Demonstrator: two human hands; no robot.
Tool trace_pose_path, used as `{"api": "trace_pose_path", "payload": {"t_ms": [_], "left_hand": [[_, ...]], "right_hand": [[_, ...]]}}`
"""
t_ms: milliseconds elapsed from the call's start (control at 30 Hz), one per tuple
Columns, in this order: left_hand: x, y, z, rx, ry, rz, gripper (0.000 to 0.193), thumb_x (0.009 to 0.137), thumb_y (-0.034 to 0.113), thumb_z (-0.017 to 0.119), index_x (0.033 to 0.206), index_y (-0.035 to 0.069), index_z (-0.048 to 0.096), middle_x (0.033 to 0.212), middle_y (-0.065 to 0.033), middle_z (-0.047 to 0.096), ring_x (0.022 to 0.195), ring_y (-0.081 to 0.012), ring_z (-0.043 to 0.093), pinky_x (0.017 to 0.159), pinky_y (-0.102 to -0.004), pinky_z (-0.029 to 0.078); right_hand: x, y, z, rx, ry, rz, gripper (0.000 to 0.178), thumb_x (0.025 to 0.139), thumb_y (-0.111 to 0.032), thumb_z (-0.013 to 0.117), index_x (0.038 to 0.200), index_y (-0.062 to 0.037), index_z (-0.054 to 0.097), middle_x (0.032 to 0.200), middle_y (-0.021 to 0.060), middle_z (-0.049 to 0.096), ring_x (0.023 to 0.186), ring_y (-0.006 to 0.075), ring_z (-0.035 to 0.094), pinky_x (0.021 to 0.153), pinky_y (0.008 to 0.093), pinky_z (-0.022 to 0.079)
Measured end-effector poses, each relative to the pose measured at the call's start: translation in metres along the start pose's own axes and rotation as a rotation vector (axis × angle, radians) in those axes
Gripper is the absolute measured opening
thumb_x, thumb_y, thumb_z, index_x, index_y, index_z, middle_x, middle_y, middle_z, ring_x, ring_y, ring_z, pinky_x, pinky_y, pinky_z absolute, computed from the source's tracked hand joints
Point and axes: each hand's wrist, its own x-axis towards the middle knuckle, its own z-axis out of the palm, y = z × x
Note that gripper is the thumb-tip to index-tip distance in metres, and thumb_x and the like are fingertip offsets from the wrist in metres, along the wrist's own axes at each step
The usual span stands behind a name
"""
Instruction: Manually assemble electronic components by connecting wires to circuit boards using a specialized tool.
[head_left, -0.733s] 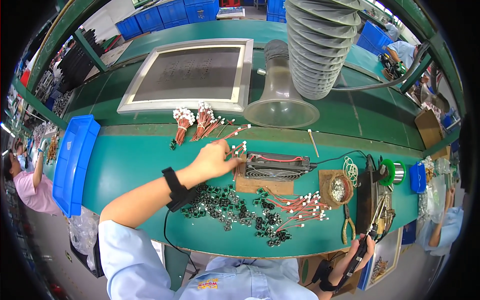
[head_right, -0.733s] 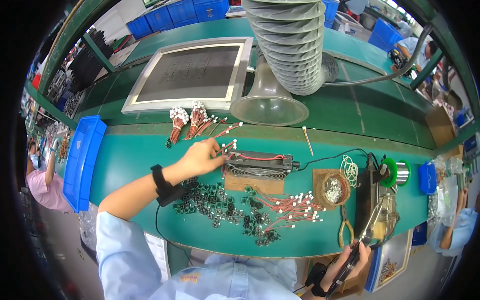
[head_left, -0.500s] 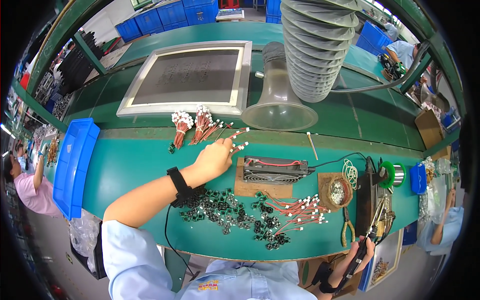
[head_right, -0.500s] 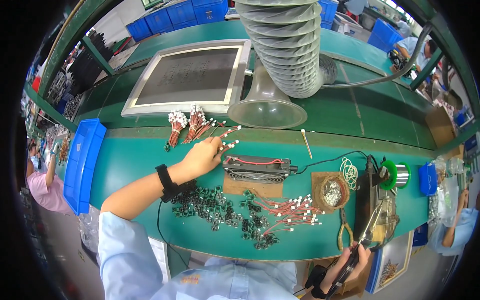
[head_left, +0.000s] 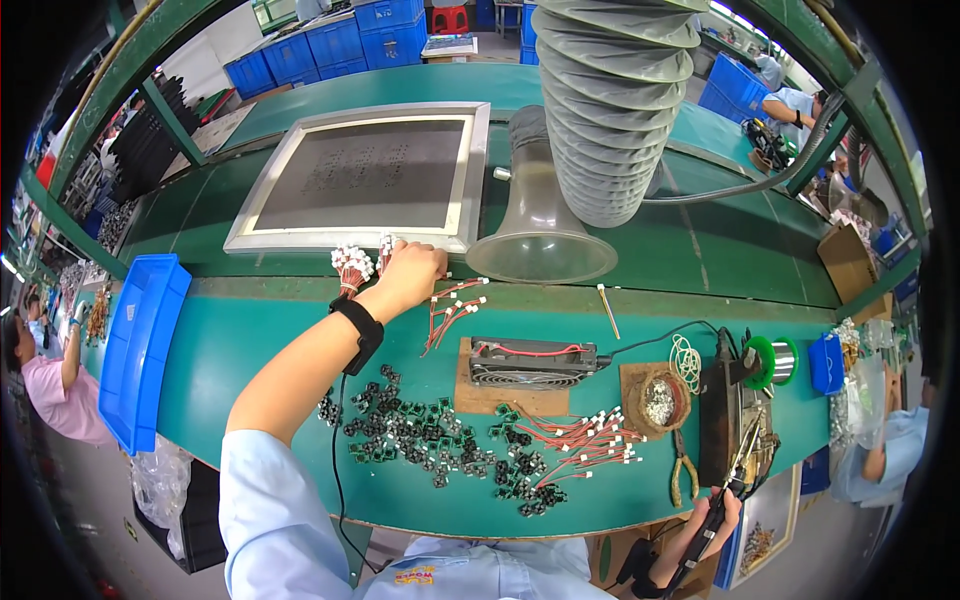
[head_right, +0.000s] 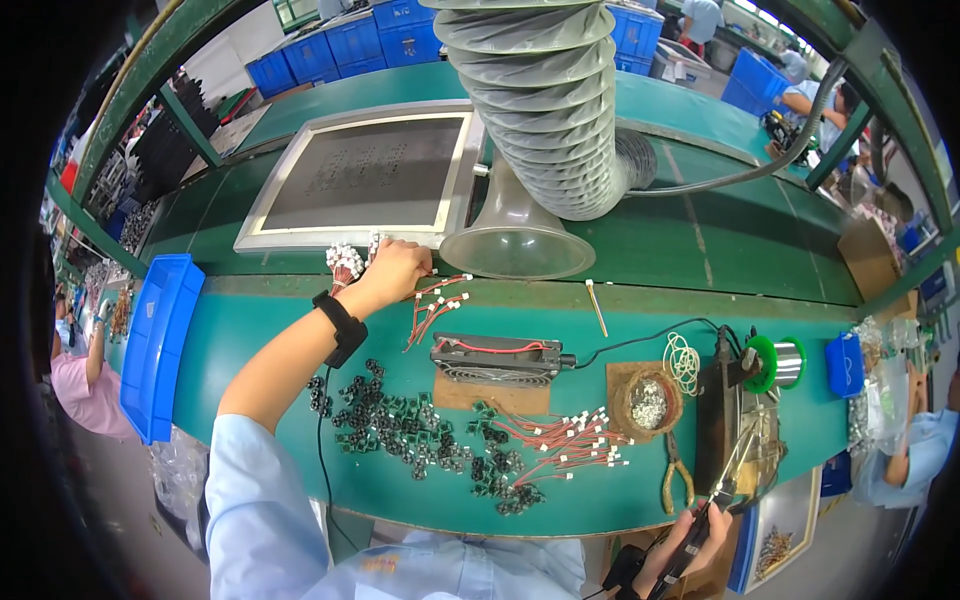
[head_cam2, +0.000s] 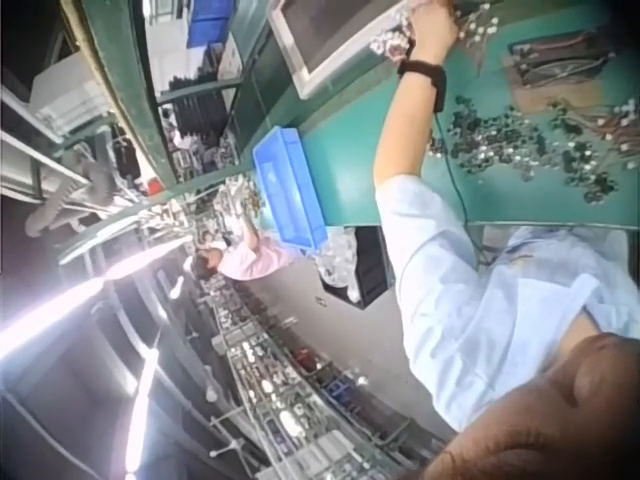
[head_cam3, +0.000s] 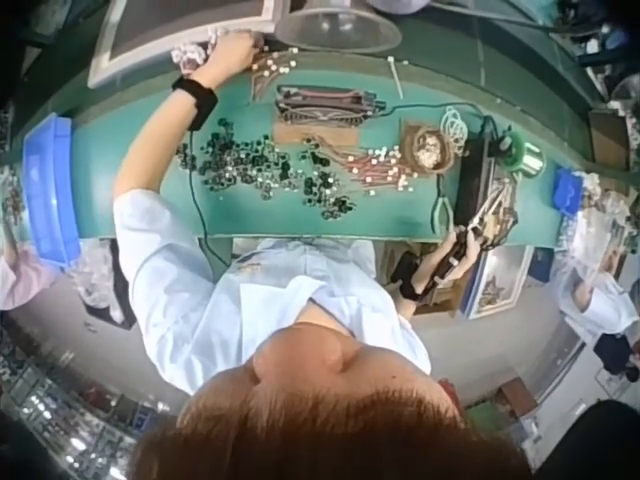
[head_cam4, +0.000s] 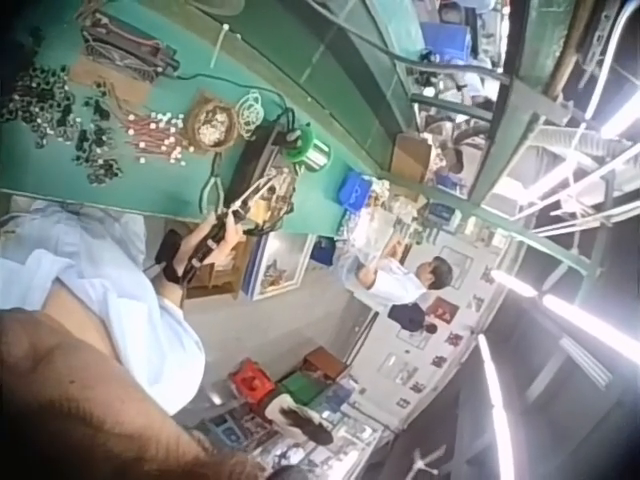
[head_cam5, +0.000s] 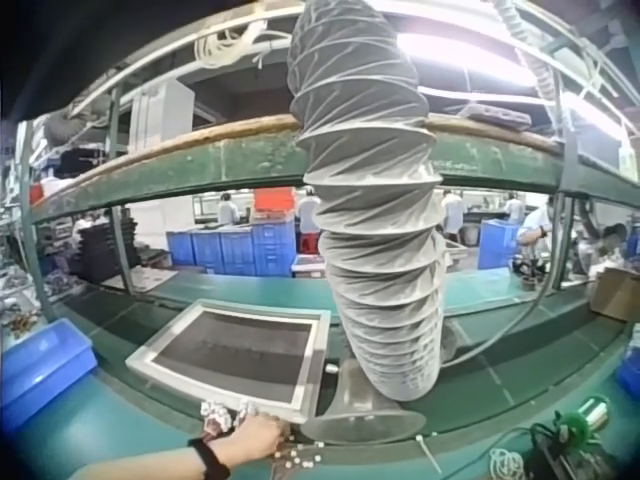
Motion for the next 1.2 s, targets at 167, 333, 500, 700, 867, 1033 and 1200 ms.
{"api": "trace_pose_path", "payload": {"t_ms": [167,333,500,700,867,1033,1200], "left_hand": [[0.003,-0.003,-0.027,-0.166,0.076,-0.089,0.001,0.072,0.007,0.059,0.071,0.007,0.059,0.069,-0.0075,0.058,0.079,-0.0281,0.058,0.076,-0.0408,0.038],[-0.02,0.02,-0.041,-0.446,-0.168,-0.35,0.009,0.071,0.01,0.062,0.078,0.006,0.059,0.077,-0.0064,0.062,0.081,-0.0254,0.058,0.073,-0.0397,0.044],[-0.048,0.042,-0.047,-0.083,-0.068,-0.157,0.019,0.07,0.013,0.064,0.088,0.006,0.06,0.088,-0.0078,0.06,0.083,-0.0255,0.058,0.071,-0.0365,0.048],[-0.045,0.052,-0.004,0.04,0.153,0.142,0.024,0.07,0.014,0.065,0.091,0.005,0.056,0.087,-0.0086,0.054,0.082,-0.0269,0.057,0.067,-0.0372,0.05],[-0.061,0.074,-0.017,0.224,-0.154,0.005,0.023,0.073,0.017,0.063,0.09,0.004,0.054,0.091,-0.0101,0.055,0.08,-0.0275,0.056,0.069,-0.0377,0.049],[-0.054,0.071,-0.036,0.044,-0.005,0.015,0.02,0.075,0.016,0.06,0.088,0.003,0.054,0.09,-0.0113,0.055,0.08,-0.0277,0.056,0.067,-0.037,0.049],[-0.044,0.035,-0.016,0.221,0.055,-0.179,0.018,0.075,0.014,0.06,0.087,0.002,0.054,0.088,-0.0131,0.055,0.081,-0.0289,0.056,0.068,-0.0377,0.048]], "right_hand": [[0.004,-0.002,0.004,-0.035,0.003,0.004,0.033,0.082,0.0,0.052,0.114,-0.002,0.048,0.1,0.0122,0.05,0.092,0.0204,0.05,0.081,0.0303,0.04],[0.003,0.0,0.008,-0.047,0.023,0.041,0.033,0.082,0.0,0.053,0.115,-0.002,0.048,0.099,0.0121,0.05,0.092,0.0201,0.05,0.08,0.0299,0.04],[0.001,-0.001,0.008,-0.026,-0.029,0.031,0.034,0.082,-0.001,0.053,0.115,-0.0021,0.047,0.1,0.012,0.05,0.093,0.0199,0.05,0.08,0.0298,0.041],[0.0,-0.001,0.008,0.028,-0.023,0.033,0.033,0.083,-0.002,0.052,0.116,-0.0019,0.047,0.102,0.0125,0.05,0.094,0.02,0.05,0.079,0.0296,0.041],[0.001,-0.002,0.005,-0.052,-0.015,0.007,0.033,0.084,-0.002,0.052,0.116,-0.0015,0.047,0.103,0.0126,0.05,0.094,0.0202,0.05,0.079,0.029,0.041],[0.004,0.0,0.005,-0.017,-0.033,0.015,0.033,0.083,-0.001,0.052,0.116,-0.0011,0.047,0.102,0.0123,0.05,0.094,0.0204,0.05,0.079,0.0287,0.041],[0.004,0.001,0.002,-0.002,-0.048,-0.009,0.033,0.083,0.0,0.052,0.115,-0.0009,0.047,0.101,0.0119,0.05,0.094,0.0201,0.049,0.08,0.0287,0.041]]}}
